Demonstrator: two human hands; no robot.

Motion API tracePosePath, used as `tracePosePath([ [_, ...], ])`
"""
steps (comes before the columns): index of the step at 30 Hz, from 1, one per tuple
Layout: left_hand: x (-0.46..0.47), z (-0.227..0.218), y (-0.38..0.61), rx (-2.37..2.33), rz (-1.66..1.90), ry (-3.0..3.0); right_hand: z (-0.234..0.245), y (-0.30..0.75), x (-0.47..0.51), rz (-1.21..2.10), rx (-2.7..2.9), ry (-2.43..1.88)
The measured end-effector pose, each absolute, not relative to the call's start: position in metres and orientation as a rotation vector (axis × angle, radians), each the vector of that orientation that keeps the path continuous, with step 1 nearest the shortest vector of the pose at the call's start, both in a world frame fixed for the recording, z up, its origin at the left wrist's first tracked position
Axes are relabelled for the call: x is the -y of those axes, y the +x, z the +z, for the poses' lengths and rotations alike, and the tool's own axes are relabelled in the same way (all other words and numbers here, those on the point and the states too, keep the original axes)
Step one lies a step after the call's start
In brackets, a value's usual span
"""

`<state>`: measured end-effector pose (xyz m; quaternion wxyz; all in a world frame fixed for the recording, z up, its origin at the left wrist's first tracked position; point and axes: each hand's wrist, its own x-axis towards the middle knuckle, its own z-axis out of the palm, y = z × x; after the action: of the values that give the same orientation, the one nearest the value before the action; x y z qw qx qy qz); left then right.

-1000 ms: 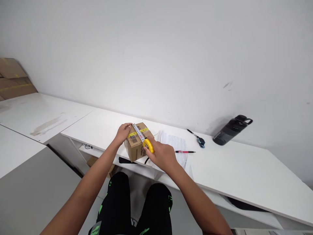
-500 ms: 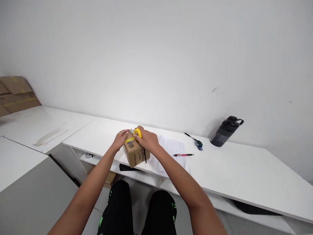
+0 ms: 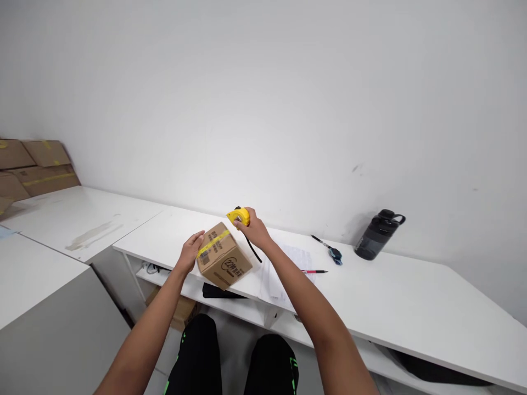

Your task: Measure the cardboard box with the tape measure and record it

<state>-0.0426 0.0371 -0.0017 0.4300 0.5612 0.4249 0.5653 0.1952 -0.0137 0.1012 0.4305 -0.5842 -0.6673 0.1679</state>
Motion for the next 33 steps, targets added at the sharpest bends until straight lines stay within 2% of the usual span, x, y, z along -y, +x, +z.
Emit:
tracePosePath([
  [4, -0.023, -0.022, -0.064, -1.223, 1.598, 1.351, 0.101, 0.196, 0.03, 0.665, 1.795, -1.215],
  [9, -0.019, -0.015, -0.06, -1.324, 1.656, 1.315, 0.099, 0.176, 0.04, 0.609, 2.045, -1.155],
  [18, 0.022, 0.001, -0.052, -0.917, 1.089, 1.272, 0.097, 0.131, 0.011, 0.526, 2.339, -1.072],
  [25, 0.019, -0.004, -0.038, -0.987, 1.216, 1.35, 0.095, 0.127, 0.007, 0.485, 2.395, -1.13],
  [33, 0.017, -0.008, -0.039, -0.992, 1.261, 1.387, 0.107, 0.2, 0.044, 0.653, 2.32, -1.321],
])
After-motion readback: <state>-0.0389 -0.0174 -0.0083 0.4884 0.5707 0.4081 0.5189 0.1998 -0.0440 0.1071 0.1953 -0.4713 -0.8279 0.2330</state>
